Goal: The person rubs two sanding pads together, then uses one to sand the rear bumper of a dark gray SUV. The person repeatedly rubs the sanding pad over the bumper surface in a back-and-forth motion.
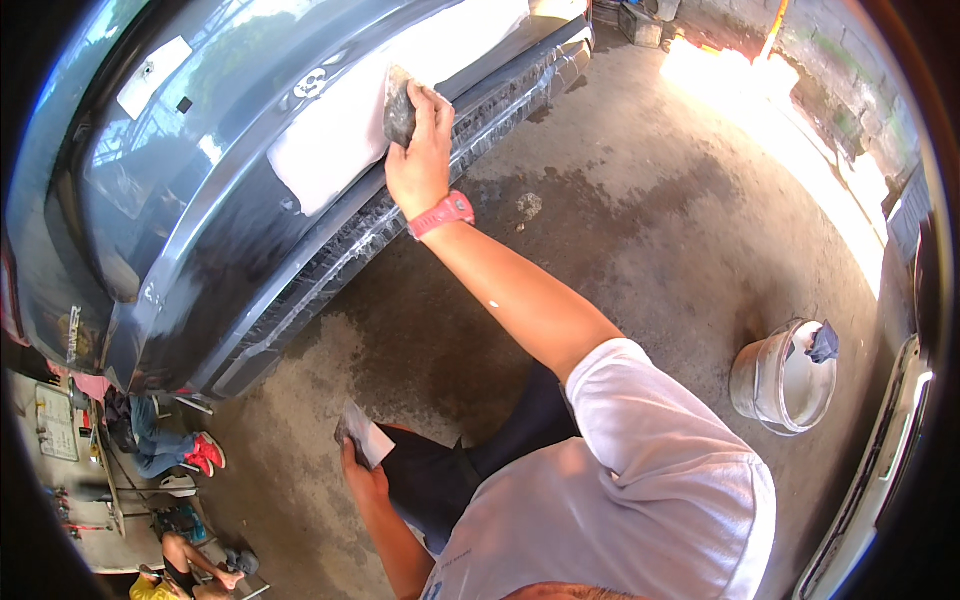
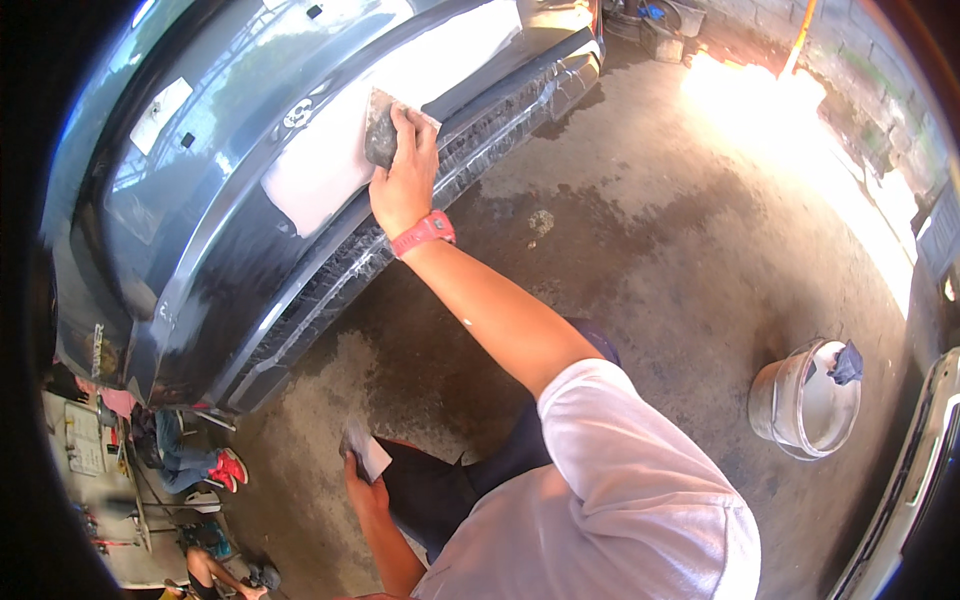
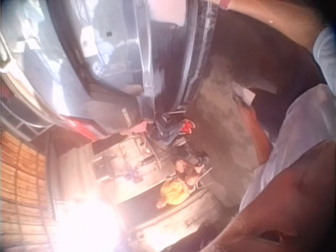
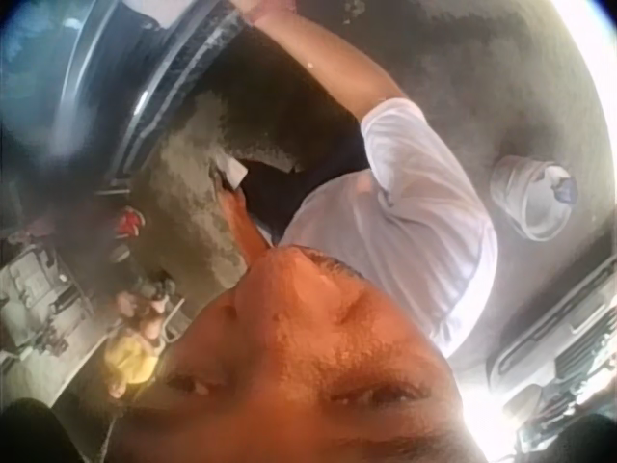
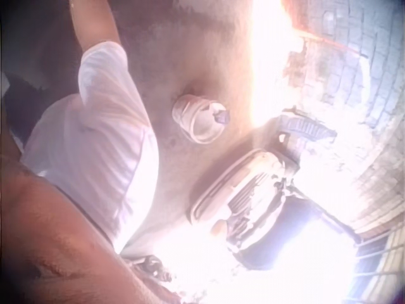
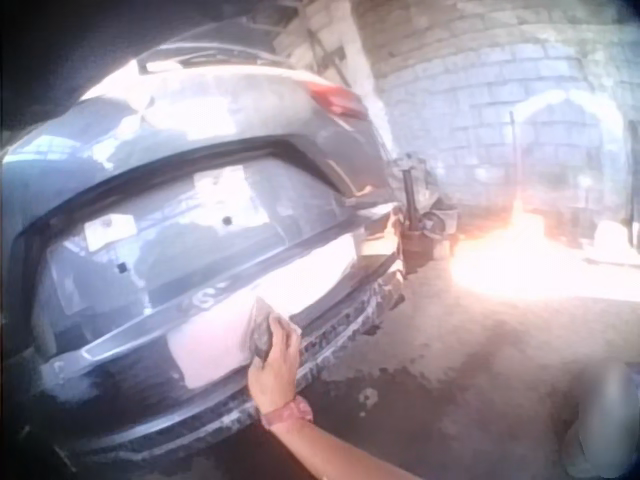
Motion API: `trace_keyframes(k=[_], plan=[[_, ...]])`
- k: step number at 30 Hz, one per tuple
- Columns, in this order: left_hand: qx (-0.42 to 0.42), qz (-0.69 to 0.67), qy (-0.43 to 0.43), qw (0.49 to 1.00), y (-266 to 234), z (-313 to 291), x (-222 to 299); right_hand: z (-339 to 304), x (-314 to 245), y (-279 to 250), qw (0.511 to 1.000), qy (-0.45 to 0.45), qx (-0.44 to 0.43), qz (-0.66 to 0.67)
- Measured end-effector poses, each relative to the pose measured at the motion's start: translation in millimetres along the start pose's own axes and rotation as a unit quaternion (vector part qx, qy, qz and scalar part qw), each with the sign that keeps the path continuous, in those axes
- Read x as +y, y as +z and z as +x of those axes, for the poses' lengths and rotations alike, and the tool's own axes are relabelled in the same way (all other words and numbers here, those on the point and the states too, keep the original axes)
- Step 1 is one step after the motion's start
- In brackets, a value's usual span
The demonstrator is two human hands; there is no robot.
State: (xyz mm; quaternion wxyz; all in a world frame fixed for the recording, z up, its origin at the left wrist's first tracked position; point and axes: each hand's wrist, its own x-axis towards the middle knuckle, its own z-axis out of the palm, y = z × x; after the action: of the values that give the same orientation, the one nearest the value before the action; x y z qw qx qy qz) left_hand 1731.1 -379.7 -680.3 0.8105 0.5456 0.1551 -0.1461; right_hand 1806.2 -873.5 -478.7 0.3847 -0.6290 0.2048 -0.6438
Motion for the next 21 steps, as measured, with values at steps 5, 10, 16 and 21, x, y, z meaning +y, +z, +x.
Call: trace_keyframes(k=[5,10,16,21], plan=[[-0.018,-0.009,0.005,1.000,55.4,2.7,1.5,-63.7,-9.5,-87.8,0.990,0.035,-0.087,0.110],[-0.081,-0.031,0.083,0.993,148.9,-11.8,-7.2,-155.6,-49.4,-166.0,0.889,0.122,-0.414,0.151],[-0.127,-0.001,0.053,0.991,202.0,-25.3,1.5,-206.1,-45.7,-190.5,0.822,-0.162,-0.545,-0.012],[-0.106,0.030,0.015,0.994,195.1,-29.5,4.5,-200.1,3.4,-206.8,0.770,-0.154,-0.610,-0.107]])
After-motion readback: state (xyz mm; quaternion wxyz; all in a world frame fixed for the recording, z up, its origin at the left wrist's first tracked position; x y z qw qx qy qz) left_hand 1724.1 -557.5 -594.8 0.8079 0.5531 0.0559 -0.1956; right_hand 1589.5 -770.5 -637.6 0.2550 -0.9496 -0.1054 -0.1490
